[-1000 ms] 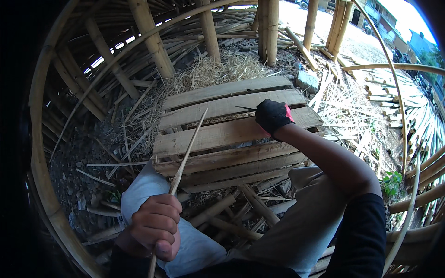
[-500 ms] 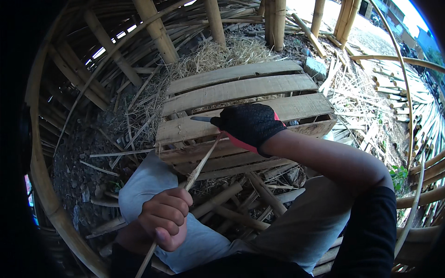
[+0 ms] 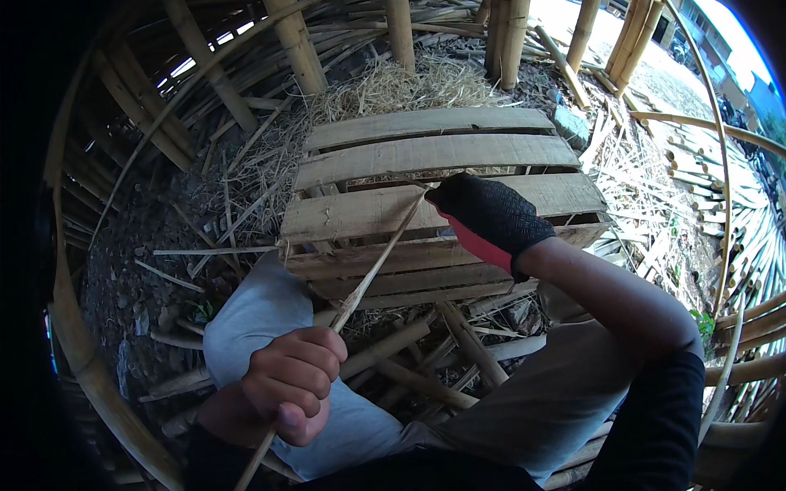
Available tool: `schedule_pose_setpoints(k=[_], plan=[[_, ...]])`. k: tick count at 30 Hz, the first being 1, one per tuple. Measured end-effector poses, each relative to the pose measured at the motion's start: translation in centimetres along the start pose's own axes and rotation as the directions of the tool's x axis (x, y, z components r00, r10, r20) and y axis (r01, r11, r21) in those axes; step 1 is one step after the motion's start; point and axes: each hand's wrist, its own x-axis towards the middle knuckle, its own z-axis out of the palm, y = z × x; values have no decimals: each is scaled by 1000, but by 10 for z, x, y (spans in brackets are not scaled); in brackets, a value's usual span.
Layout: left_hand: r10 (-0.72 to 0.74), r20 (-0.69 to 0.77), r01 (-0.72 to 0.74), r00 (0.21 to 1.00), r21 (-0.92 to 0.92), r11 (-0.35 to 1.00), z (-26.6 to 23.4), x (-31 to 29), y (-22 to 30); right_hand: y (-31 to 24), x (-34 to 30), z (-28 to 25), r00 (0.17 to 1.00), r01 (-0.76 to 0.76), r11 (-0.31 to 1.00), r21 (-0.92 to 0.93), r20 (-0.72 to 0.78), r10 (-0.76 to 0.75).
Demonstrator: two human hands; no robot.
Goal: The person sits and uses a knife to shave and smooth a thin bamboo stick. They repeatedly scrape the surface of the stick with the blade, rotating it to work different sides.
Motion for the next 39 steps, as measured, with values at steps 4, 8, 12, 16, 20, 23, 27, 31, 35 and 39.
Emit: schedule_pose_setpoints(k=[4,8,12,16,20,23,27,31,35,39], plan=[[14,9,-14,1000,0,1000,-1,-1,-3,5,2,-3,992,-40,997,-66,117,48],[13,-8,-13,1000,54,998,-9,4,2,18,15,-5,975,-209,969,-134,48,217],[68,-151,-38,986,196,980,-44,11,14,42,28,6,978,-191,975,-113,-102,180],[75,-261,4,962,290,957,-60,23,14,20,37,8,965,-249,958,-145,42,257],[78,-285,19,955,324,946,-64,27,20,11,55,45,984,172,928,-331,9,-180],[86,-263,3,961,321,947,-63,31,18,-11,68,61,910,360,812,-459,-21,-415],[104,-275,-10,956,323,946,-58,34,15,-19,82,72,855,426,589,-687,92,-511],[104,-254,-8,962,354,935,-57,36,12,11,96,70,976,211,838,-503,64,-208],[84,-260,15,962,358,933,-56,34,13,3,103,66,976,193,845,-498,13,-216],[80,-253,15,964,352,936,-54,35,12,-20,106,63,955,239,806,-542,-21,-297]])
